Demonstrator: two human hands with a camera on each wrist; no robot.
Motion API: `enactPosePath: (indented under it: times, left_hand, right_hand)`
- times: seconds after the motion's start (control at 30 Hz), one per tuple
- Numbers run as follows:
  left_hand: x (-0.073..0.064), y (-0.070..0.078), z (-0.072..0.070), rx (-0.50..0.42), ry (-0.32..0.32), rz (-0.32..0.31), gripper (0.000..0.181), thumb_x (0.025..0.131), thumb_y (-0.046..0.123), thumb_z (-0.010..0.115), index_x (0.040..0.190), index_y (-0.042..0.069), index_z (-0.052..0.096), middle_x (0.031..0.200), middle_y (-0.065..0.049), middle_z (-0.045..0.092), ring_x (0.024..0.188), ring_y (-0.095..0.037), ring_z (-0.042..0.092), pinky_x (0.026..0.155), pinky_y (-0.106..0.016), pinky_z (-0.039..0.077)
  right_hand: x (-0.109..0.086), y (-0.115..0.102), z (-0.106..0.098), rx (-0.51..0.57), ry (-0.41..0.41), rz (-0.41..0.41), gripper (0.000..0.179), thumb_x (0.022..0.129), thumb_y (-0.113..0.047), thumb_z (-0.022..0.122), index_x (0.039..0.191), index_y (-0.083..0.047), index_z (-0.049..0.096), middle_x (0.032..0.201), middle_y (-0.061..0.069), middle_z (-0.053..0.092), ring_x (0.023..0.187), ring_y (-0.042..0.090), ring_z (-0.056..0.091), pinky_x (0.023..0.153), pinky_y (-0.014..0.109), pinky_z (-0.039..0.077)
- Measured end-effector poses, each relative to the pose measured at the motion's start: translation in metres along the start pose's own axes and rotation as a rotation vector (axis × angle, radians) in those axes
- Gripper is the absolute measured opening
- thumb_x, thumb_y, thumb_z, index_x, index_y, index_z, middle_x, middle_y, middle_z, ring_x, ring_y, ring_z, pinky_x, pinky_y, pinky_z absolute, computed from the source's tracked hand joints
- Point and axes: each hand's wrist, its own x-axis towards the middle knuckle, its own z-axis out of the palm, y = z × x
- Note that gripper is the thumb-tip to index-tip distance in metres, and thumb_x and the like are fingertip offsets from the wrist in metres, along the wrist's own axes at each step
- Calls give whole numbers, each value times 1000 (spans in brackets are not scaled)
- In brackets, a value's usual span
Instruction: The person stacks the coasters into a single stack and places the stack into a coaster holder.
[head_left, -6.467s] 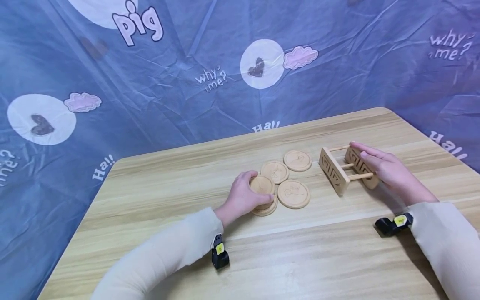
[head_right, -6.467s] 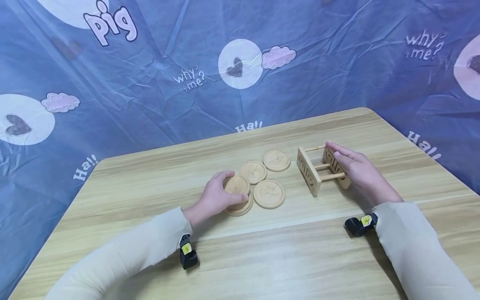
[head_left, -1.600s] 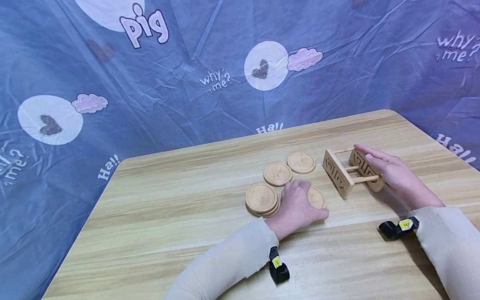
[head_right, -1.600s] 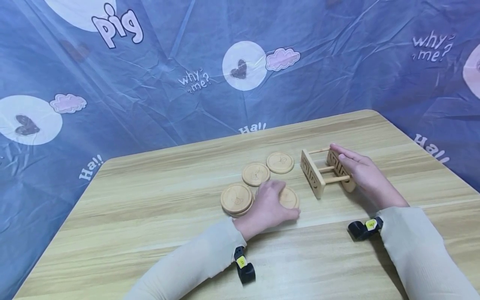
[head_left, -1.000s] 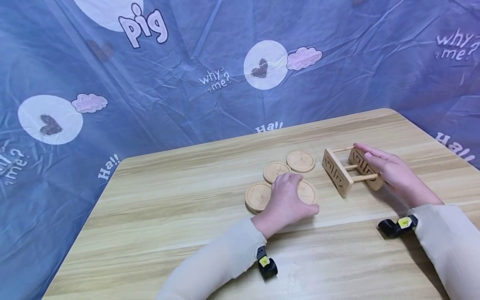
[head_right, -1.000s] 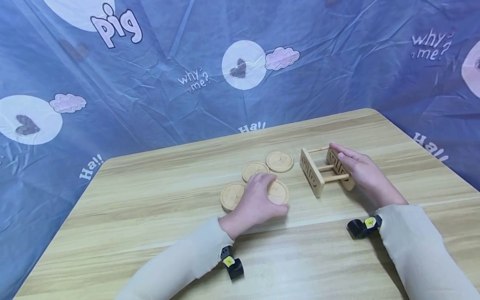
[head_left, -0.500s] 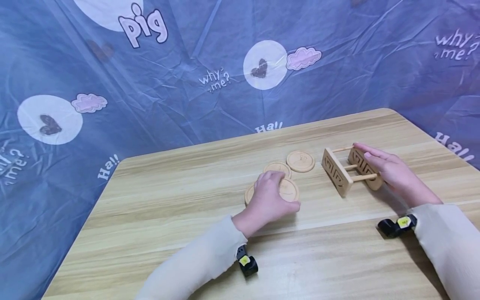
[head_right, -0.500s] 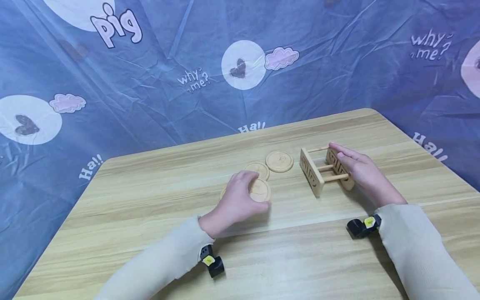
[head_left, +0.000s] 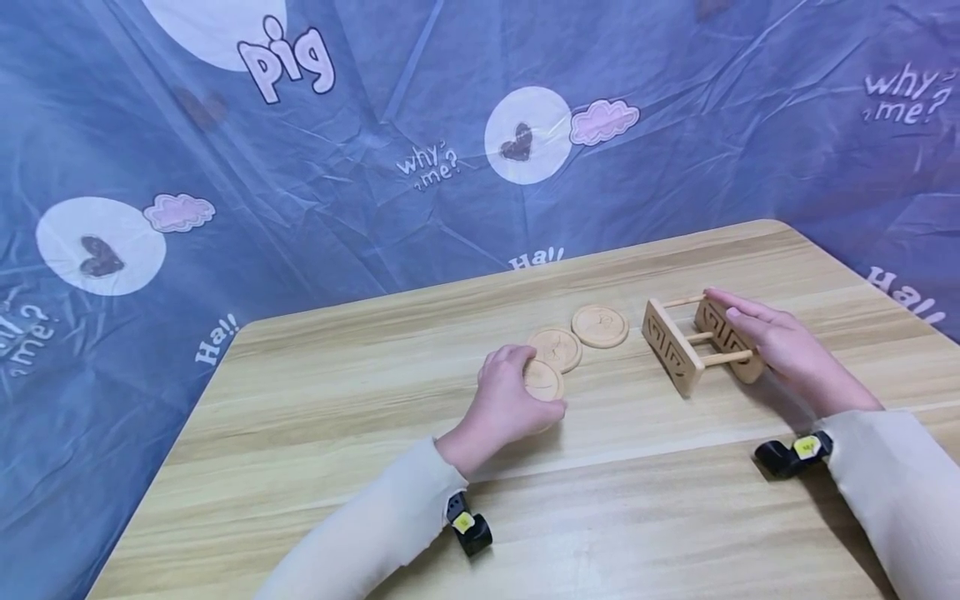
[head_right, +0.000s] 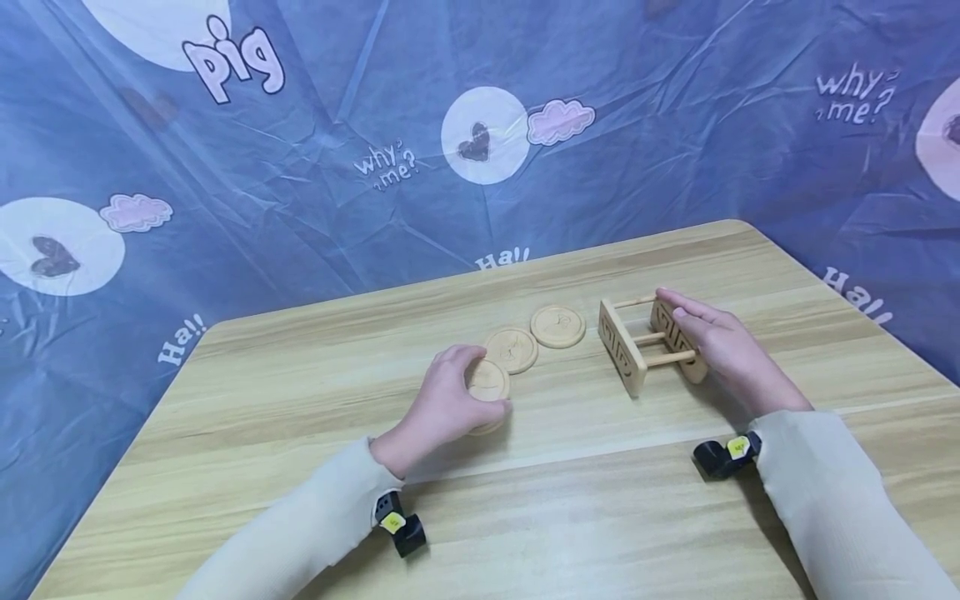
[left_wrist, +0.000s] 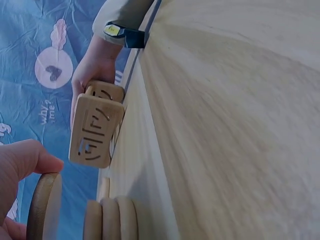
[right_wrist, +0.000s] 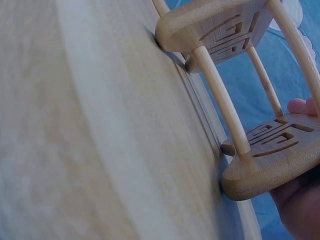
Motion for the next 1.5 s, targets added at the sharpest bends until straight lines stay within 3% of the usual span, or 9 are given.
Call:
enactPosePath:
  times: [0.23,0.43,0.83,1.2,1.5]
  left_hand:
    - [0,-9,1,-15,-7,-21,73,61,25,79,125,2,52,127,-9,50,118,-25,43,102,-38,37]
    - [1,-13,2,-26,0,-25,73,60,24,79,125,1,52,127,-10,51,118,-26,43,102,-38,36]
    - [-1,-16,3,-30,-2,-20,73,60,24,80,124,1,53,125,-11,52,117,-27,44,101,-38,36]
    - [-1,-18,5,-55,3,-13,71,61,23,80,123,0,54,124,-12,52,117,-27,44,100,-39,37]
    - [-2,-19,5,-51,4,-19,72,61,23,80,124,0,53,125,-12,51,118,-27,44,102,-38,36]
  right_hand:
    - [0,1,1,6,4,0,55,101,-38,29,148,-16,16,154,1,17,133,-1,26,102,6,23]
    - [0,1,1,24,0,0,55,101,-39,28,149,-15,15,154,1,16,135,1,23,104,7,22]
    - [0,0,0,59,-5,74,56,99,-42,29,149,-22,14,155,5,13,138,11,23,108,14,24]
    - [0,0,1,45,6,31,56,100,-41,29,149,-17,16,153,2,18,123,-12,33,105,10,24]
    - [1,-1,0,46,-4,50,57,99,-42,29,149,-19,15,154,5,16,129,-5,31,107,12,23]
